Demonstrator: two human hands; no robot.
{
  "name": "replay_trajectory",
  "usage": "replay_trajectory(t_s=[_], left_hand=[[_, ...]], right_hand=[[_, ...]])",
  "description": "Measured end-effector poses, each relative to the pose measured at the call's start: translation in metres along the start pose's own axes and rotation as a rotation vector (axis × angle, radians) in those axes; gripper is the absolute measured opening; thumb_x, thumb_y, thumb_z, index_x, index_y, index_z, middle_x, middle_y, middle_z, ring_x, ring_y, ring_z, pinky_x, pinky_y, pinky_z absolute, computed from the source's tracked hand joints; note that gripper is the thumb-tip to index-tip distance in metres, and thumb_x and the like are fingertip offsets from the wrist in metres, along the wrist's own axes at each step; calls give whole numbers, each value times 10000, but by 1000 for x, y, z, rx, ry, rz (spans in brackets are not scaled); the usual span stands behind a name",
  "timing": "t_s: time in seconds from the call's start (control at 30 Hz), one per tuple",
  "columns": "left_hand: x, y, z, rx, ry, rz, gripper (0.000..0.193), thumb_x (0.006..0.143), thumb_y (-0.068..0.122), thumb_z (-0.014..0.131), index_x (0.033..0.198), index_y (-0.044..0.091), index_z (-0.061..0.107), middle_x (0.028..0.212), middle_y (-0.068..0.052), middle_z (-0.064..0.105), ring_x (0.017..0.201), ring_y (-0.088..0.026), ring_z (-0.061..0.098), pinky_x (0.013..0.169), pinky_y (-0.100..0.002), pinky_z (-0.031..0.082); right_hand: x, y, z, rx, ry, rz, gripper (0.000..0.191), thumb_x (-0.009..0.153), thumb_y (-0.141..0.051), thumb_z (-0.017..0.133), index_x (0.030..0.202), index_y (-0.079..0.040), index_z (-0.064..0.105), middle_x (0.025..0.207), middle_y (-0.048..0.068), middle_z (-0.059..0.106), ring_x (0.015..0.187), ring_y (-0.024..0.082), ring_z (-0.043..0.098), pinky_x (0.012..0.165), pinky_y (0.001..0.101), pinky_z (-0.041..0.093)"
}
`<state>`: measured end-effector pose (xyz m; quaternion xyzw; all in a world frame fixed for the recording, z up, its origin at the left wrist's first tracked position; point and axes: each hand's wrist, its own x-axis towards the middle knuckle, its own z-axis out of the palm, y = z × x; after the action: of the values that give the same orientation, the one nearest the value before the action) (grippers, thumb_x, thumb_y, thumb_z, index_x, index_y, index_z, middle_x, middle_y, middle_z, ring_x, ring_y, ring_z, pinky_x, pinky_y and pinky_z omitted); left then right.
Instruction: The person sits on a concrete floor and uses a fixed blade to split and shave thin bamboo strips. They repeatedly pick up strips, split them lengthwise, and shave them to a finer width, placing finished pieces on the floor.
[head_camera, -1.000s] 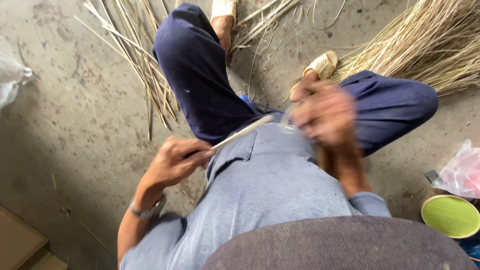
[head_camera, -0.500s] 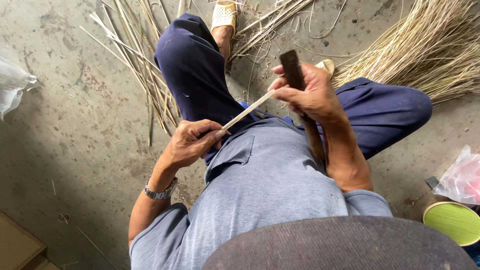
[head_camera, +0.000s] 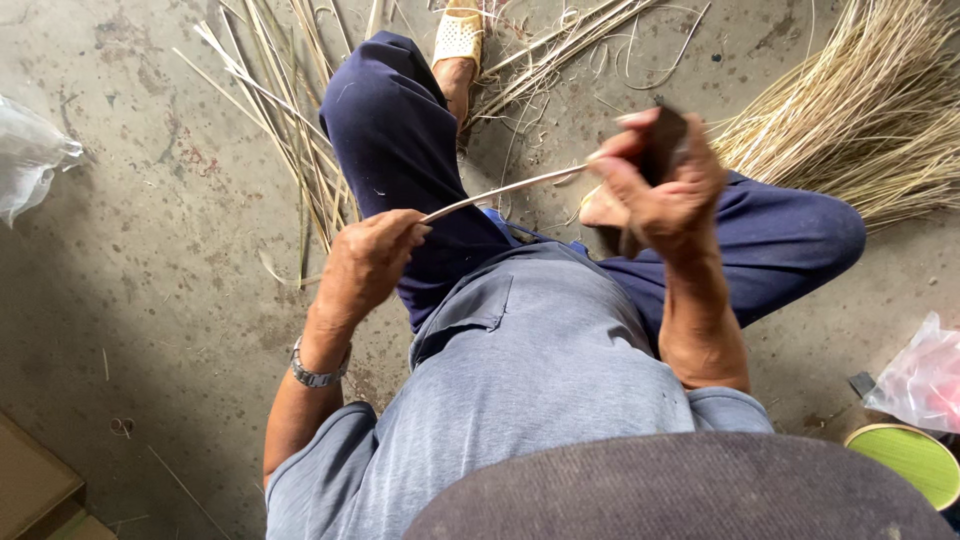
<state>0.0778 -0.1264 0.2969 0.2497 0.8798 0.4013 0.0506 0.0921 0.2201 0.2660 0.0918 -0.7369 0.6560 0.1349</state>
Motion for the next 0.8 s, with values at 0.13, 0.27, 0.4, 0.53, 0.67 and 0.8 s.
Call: replay_trajectory(t_s=[0.13,0.27,0.4,0.53,0.67,0.8], left_hand=[[-9,-14,-18,66,12,-96,100,977,68,713,1059,15,735,923,-105,756,759,-216,733,647,-328,584],[-12,-24,-25,167,121,-134,67,992,64,726,1042,21,738,881,-103,730,729,-208,714,636,-315,566],[-7,-28,-20,173,156,-152,69,1004,70,748,1008,4,728,790,-86,697,659,-180,675,596,-299,531],[0,-22,-15,-109,143,-154,94,1005,10,673,1087,-16,712,867,-71,702,620,-101,656,536,-237,525],[22,-8,14,-331,116,-115,84,1007,-2,668,1079,-11,711,888,-63,673,599,-82,642,511,-225,505],[38,12,51,-460,32,-101,58,1006,7,685,1051,-20,708,858,-65,652,584,-83,630,498,-225,494]], right_hand=[[3,13,-44,20,111,-42,282,1119,45,772,1314,-50,591,977,94,731,855,143,725,772,263,624],[-1,21,-75,10,231,-11,316,1084,22,802,1299,-46,581,963,101,736,778,138,674,715,242,561],[-2,26,-83,100,278,28,317,1075,-4,828,1279,-45,589,942,109,733,638,118,586,577,238,481],[13,23,-91,387,339,114,481,1020,-211,816,1416,-51,596,1032,121,774,474,9,476,474,195,371],[29,37,-51,533,177,480,382,1025,-294,756,1292,-48,634,1061,130,759,542,-13,481,458,151,393],[24,45,-4,632,-43,348,357,991,-253,749,1260,-24,691,1111,132,735,585,25,561,486,176,446]])
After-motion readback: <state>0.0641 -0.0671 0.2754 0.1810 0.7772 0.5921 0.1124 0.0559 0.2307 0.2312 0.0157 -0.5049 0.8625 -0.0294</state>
